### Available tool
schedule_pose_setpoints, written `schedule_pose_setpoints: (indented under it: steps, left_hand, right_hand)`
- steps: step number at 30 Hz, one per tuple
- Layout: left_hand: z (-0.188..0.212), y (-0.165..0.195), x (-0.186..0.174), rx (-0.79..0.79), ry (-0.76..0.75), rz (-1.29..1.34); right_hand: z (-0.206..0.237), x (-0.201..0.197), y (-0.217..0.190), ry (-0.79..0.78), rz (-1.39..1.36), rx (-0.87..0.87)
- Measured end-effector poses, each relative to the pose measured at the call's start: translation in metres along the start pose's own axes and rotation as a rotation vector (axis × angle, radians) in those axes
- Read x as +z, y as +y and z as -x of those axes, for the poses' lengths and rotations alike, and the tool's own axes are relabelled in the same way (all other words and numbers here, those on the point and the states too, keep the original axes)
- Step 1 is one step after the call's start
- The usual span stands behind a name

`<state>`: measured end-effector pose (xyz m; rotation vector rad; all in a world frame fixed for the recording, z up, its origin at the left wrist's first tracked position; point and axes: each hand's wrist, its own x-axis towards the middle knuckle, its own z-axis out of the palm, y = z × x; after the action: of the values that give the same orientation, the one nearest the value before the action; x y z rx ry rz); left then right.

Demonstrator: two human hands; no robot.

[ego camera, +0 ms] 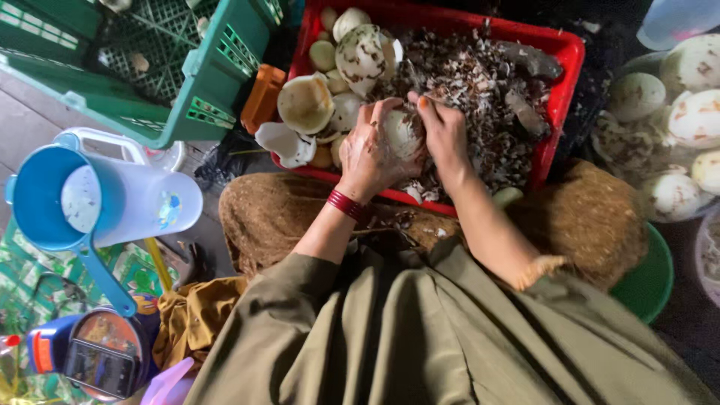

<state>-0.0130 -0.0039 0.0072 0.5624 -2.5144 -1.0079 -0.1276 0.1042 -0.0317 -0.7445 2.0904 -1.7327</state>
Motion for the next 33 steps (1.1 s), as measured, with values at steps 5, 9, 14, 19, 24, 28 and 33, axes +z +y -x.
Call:
schedule_pose_setpoints:
  steps: [5,9,14,19,24,28,33]
  left_hand:
    - [0.001,-0.001,0.000,-0.003,-0.040,0.057]
    - [-0.001,0.001,-0.001,0.012,-0.028,0.001]
    - [-0.003,0.006,0.002,0.065,-0.039,-0.121]
    - [-0.001,0.006,-0.002,0.051,0.001,0.017]
    - [-0.003,0.014,-0.007,0.069,-0.043,-0.051]
    - [-0.005,0.015,-0.009,0.036,-0.044,-0.044]
    - [-0.001,0.016,-0.009,0.148,-0.046,-0.117]
  right_hand:
    - [0.018,0.000,-0.006,0.242,0.550,-0.649]
    - [-0.009,-0.004,-0.016,-0.030,-0.247,0.185]
    - [0.002,-0.004,-0.009,0.074,0.400,-0.333]
    - [0.004,-0.005,0.003,0.026,0.122,-0.169]
    - [-0.023,-0.011,0.013,-0.175,0.006,0.266]
    - [-0.004,-0.006,0.022,0.136,0.535,-0.393]
    - [-0.010,-0.014,0.035,-0.140,-0.366,0.208]
